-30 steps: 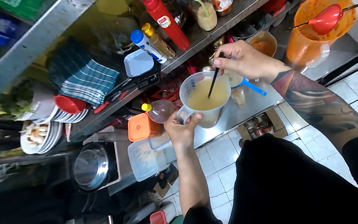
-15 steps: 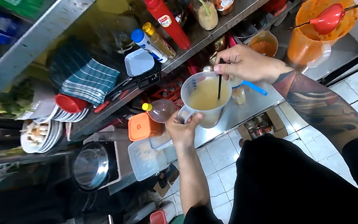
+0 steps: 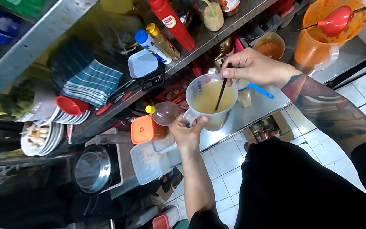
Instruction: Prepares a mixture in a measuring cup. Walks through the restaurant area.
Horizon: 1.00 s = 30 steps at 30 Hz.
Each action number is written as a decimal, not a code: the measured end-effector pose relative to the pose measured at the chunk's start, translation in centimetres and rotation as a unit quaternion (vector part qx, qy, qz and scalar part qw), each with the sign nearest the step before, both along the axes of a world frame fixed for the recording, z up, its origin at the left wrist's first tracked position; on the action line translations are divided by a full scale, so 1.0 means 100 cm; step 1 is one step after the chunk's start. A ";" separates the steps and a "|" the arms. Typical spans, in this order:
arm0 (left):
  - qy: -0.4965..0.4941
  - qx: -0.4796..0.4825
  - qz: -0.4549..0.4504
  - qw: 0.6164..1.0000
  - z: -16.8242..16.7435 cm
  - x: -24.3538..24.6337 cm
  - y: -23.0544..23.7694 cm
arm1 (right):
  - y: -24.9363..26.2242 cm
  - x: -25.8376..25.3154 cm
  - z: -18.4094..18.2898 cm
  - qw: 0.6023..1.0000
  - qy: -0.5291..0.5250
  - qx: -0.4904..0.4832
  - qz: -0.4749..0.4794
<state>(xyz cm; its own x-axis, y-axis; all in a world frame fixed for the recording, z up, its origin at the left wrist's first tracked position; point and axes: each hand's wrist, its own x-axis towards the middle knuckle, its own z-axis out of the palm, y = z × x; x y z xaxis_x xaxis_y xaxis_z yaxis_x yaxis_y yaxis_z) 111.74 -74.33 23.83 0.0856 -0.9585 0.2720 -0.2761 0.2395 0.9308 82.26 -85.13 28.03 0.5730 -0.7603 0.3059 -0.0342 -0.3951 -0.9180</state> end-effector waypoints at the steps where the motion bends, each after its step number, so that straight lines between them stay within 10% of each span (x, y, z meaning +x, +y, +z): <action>1: -0.002 -0.001 0.000 1.000 0.000 0.000 0.000 | 0.000 0.000 -0.002 1.000 -0.014 -0.006 -0.011; 30: -0.012 0.004 -0.001 1.000 0.002 0.001 0.005 | 0.007 -0.006 0.005 0.994 0.083 -0.030 -0.064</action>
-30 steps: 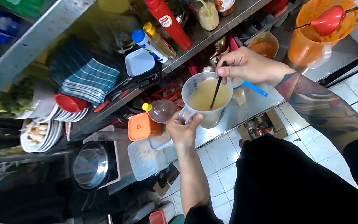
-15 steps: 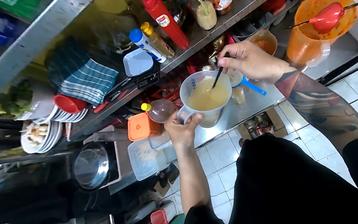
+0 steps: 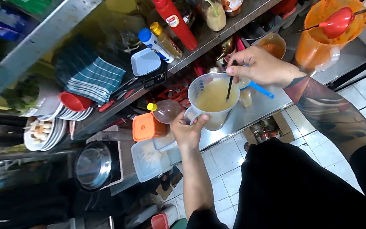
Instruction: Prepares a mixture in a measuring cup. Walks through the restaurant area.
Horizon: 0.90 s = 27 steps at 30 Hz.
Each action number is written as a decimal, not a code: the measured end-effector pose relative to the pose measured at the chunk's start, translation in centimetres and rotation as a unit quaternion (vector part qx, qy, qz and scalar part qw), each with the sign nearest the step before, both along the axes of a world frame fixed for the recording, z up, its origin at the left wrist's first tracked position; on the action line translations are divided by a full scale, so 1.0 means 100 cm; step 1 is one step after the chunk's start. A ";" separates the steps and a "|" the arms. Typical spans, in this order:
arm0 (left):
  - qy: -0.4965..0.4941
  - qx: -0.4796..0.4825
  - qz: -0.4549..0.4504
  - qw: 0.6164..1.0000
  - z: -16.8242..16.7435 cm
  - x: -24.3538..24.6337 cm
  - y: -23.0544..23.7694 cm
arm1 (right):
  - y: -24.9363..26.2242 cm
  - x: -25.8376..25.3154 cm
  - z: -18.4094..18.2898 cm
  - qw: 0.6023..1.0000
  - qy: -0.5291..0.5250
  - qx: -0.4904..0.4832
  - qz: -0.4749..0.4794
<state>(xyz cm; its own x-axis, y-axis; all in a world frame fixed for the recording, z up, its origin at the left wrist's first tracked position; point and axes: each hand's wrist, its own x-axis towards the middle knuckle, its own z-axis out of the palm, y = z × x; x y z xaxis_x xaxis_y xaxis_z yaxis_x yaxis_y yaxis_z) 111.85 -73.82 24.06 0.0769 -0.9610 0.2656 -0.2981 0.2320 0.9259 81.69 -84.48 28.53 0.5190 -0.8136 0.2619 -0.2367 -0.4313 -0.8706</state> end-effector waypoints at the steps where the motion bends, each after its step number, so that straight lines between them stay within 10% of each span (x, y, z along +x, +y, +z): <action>1: -0.002 -0.001 -0.001 1.000 0.000 0.000 0.000 | 0.002 0.002 0.001 0.999 -0.028 0.015 0.028; 9: -0.011 -0.011 -0.003 1.000 0.004 -0.001 -0.003 | -0.006 0.004 -0.007 0.993 0.045 -0.102 -0.041; 27: -0.011 -0.008 -0.012 1.000 0.004 -0.005 -0.002 | -0.001 -0.003 -0.006 0.997 -0.070 0.004 0.033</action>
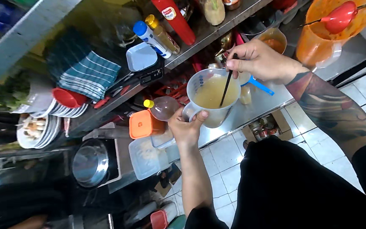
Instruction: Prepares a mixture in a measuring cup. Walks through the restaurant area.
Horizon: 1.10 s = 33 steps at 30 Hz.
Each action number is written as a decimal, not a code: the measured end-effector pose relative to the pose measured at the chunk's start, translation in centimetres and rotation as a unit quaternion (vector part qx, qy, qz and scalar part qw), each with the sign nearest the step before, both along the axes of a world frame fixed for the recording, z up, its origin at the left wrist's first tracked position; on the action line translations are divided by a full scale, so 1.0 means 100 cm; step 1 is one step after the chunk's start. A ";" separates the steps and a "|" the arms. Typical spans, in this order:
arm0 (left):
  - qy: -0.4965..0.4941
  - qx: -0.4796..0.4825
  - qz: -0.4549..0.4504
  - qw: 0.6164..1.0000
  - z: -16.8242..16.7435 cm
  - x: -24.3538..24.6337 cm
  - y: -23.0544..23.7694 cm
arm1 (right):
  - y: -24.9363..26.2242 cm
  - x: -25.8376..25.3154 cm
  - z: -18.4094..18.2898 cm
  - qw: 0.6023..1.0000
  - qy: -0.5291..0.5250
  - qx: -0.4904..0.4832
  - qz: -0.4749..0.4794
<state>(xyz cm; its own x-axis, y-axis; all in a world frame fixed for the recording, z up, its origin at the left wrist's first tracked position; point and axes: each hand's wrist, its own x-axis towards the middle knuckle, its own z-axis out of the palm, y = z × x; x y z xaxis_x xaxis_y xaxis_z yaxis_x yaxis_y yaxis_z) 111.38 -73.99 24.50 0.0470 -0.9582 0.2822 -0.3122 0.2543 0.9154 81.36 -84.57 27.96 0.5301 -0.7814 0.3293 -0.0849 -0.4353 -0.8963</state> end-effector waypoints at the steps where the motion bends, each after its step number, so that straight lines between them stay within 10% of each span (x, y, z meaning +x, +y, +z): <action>1: 0.000 0.000 0.000 1.000 0.000 0.000 0.000 | -0.001 0.000 -0.002 1.000 -0.029 -0.002 0.001; 33: -0.035 -0.007 -0.003 0.999 0.006 0.008 -0.002 | 0.005 0.001 -0.001 0.998 -0.056 -0.011 -0.041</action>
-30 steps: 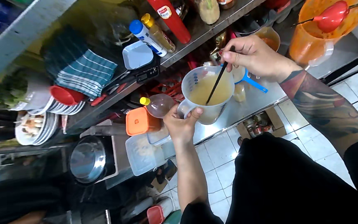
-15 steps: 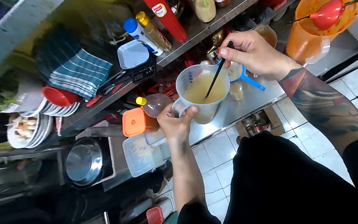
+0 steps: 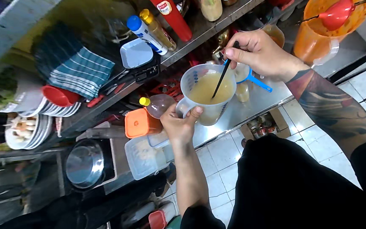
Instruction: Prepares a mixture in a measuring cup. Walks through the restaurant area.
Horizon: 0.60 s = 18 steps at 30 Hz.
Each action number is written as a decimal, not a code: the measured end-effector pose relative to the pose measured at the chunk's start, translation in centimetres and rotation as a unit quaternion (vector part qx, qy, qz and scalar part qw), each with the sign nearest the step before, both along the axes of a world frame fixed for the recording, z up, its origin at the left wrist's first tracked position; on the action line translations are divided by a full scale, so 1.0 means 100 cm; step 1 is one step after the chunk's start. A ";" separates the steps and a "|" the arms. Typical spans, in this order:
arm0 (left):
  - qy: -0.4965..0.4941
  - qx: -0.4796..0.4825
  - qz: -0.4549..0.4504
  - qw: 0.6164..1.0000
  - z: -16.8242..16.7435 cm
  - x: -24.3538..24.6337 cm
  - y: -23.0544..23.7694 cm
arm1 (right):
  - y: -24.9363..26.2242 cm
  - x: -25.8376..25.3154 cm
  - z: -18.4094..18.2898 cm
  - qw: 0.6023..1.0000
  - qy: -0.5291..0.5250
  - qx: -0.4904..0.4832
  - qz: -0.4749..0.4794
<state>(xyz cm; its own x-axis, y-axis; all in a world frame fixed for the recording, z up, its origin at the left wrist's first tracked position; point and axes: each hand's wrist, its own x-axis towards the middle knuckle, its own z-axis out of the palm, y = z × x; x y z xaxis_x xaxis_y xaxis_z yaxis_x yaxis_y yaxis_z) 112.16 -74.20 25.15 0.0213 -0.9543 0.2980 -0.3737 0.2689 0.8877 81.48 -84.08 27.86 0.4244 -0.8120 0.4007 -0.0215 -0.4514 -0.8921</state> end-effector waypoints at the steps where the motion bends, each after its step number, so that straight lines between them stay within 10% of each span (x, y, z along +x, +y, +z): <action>1: 0.002 -0.001 -0.001 1.000 0.000 0.000 0.000 | 0.000 0.000 0.000 1.000 0.001 0.000 -0.001; 18: -0.012 0.015 -0.001 1.000 0.003 0.001 -0.002 | -0.005 -0.001 -0.002 1.000 0.010 -0.017 -0.004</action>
<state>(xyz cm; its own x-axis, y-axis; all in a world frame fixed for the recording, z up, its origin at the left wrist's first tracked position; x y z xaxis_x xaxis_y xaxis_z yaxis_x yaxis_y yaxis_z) 112.24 -74.36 25.48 0.0133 -0.9628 0.2700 -0.3947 0.2431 0.8861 81.35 -84.54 27.67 0.4260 -0.8013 0.4201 -0.0429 -0.4817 -0.8753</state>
